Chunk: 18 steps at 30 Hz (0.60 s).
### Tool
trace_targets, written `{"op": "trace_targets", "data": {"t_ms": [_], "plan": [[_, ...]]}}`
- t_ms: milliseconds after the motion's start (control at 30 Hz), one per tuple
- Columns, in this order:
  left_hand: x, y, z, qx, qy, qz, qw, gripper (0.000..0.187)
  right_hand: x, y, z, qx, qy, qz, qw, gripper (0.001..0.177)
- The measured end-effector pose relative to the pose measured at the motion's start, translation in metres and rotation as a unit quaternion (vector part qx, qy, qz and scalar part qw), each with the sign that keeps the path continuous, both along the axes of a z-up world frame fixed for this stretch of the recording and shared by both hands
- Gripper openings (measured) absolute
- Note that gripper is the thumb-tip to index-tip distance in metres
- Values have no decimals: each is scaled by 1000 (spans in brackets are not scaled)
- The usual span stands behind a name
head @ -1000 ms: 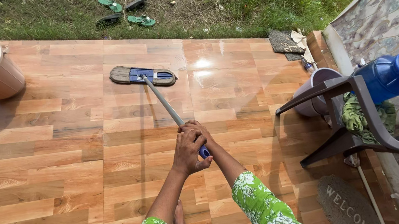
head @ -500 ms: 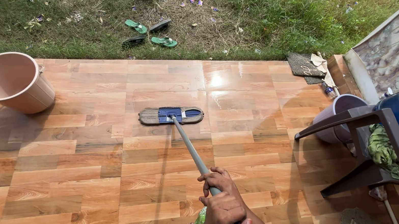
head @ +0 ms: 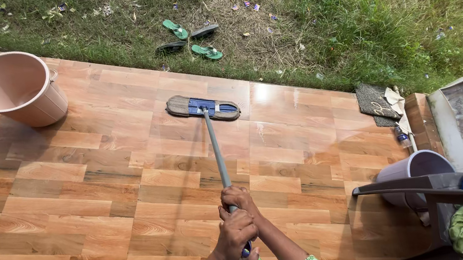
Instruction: The person mops a wood-patterned floor using a flat mop, moving from an indoor hallway to an outdoor patio while navigating around chairs, water jugs, and a bucket.
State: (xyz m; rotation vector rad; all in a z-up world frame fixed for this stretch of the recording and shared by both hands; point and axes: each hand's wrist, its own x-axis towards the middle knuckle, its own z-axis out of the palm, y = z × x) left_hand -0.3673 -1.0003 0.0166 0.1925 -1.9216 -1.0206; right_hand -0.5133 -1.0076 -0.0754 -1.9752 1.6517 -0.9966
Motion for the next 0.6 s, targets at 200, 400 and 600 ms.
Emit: {"op": "trace_targets", "data": {"t_ms": [200,400,600], "plan": [[-71,-99,-58,-24,-117,78,990,30,-91,-118,-42,74,-57,64,994,22],[-69,-104,-77,-37,-186,66,980,38,-102,-117,-78,67,-52,90,992,14],[-17,-26,-45,-34,-173,108,978,40,-45,-34,-43,70,-71,48,994,13]]}}
